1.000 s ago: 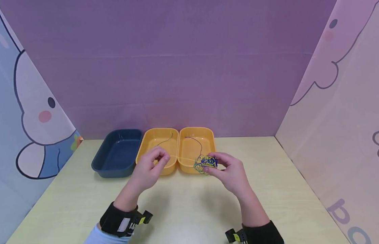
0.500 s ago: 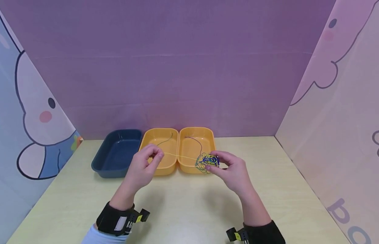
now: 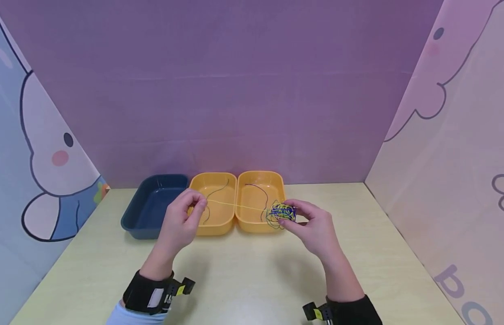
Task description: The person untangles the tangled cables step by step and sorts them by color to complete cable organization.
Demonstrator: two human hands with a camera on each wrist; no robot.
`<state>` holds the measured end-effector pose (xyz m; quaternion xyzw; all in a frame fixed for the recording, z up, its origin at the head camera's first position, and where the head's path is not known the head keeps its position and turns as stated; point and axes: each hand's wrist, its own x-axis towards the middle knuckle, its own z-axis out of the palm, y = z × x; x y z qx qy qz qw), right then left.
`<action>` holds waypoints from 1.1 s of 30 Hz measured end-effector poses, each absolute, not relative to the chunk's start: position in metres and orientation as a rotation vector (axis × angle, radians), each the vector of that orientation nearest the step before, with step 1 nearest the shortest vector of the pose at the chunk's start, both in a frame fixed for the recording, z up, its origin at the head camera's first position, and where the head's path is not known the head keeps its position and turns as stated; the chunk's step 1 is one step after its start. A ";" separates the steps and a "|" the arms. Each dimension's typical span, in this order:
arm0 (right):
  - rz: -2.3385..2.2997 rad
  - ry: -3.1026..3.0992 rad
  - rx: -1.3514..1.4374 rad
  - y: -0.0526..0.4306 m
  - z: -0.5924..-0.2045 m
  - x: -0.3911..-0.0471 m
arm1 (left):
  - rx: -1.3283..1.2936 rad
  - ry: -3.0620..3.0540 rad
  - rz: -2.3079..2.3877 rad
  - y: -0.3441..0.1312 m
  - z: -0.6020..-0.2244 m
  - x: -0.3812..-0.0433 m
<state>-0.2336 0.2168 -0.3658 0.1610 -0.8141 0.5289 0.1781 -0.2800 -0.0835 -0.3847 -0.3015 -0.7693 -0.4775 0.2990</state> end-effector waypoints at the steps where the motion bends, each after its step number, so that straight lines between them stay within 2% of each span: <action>1: 1.484 -2.306 0.467 0.217 -0.366 -0.234 | -0.796 -2.044 -1.262 -0.084 -0.385 -0.280; 11: 1.360 -2.333 0.399 0.238 -0.387 -0.251 | -0.708 -2.024 -1.244 -0.095 -0.384 -0.285; 33: 1.276 -2.272 0.239 0.250 -0.389 -0.255 | -0.624 -2.026 -1.149 -0.099 -0.389 -0.292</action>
